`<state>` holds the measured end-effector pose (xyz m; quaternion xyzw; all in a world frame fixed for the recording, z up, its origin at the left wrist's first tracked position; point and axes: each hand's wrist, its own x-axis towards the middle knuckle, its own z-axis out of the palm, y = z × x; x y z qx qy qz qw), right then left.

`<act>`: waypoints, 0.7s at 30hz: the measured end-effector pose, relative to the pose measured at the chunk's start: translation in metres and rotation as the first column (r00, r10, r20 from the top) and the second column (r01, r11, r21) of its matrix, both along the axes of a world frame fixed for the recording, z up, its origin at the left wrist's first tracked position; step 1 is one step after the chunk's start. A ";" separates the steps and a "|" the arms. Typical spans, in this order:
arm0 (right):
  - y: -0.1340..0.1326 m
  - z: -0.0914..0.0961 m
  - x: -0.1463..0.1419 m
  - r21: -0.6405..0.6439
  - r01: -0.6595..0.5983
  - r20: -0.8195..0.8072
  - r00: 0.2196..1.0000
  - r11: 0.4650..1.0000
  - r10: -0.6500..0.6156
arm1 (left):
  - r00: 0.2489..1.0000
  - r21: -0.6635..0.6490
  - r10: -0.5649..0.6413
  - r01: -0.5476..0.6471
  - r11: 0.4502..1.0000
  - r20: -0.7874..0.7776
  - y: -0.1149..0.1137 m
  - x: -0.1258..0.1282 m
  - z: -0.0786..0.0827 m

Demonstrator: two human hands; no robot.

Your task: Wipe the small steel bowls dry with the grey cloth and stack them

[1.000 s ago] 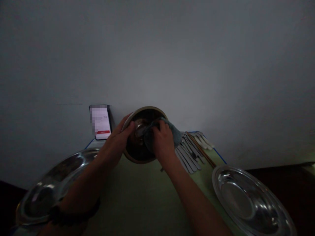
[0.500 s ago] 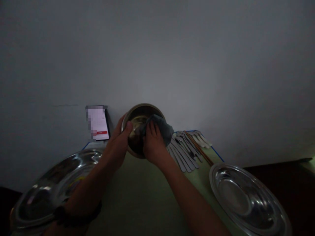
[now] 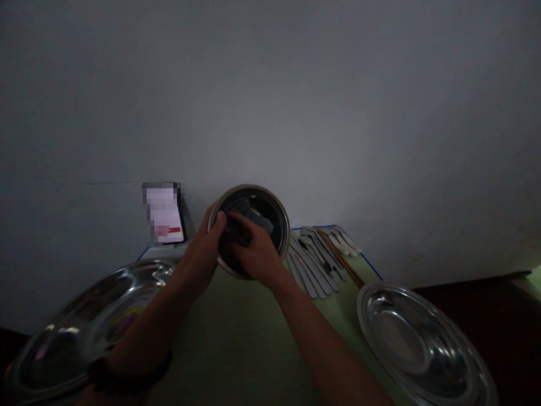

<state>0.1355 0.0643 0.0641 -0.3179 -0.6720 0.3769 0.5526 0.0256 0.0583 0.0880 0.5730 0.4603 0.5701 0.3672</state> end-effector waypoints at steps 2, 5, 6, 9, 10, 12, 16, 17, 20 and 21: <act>-0.002 -0.002 -0.006 0.000 0.016 -0.029 0.999 1.000 -0.016 | 1.000 0.011 0.005 -0.005 1.000 0.023 -0.001 -0.001 0.003; -0.002 -0.005 -0.008 -0.041 0.072 0.068 0.995 0.997 -0.069 | 0.999 0.050 0.014 -0.017 0.999 0.050 -0.002 -0.003 0.008; -0.002 -0.006 -0.007 -0.040 0.078 0.144 0.987 0.996 -0.072 | 0.998 0.063 0.036 -0.039 0.997 0.043 -0.002 -0.004 0.009; 0.000 -0.009 -0.001 0.038 0.034 0.400 0.915 0.999 -0.047 | 0.997 0.091 0.080 -0.080 0.993 0.007 0.000 -0.006 0.007; 0.001 -0.010 0.001 0.057 0.016 0.475 0.879 0.998 -0.041 | 0.997 0.099 0.074 -0.073 0.992 -0.001 0.001 -0.006 0.005; 0.002 -0.013 0.006 0.075 0.058 0.599 0.796 0.995 -0.092 | 0.998 0.117 0.053 -0.049 0.992 -0.028 0.002 -0.006 0.002; 0.004 -0.018 0.011 0.144 0.394 0.719 0.589 0.908 -0.370 | 0.995 0.151 -0.019 0.034 0.988 -0.099 0.001 -0.003 -0.001; 0.005 -0.019 0.012 0.173 0.456 0.711 0.555 0.873 -0.431 | 0.993 0.155 -0.050 0.066 0.986 -0.105 0.001 -0.002 -0.001; 0.008 -0.021 0.013 0.271 0.512 0.613 0.561 0.815 -0.557 | 0.990 0.147 -0.111 0.122 0.982 -0.083 0.000 -0.003 0.001; 0.008 -0.021 0.012 0.302 0.508 0.562 0.588 0.806 -0.582 | 0.990 0.136 -0.125 0.133 0.982 -0.066 0.000 -0.004 0.002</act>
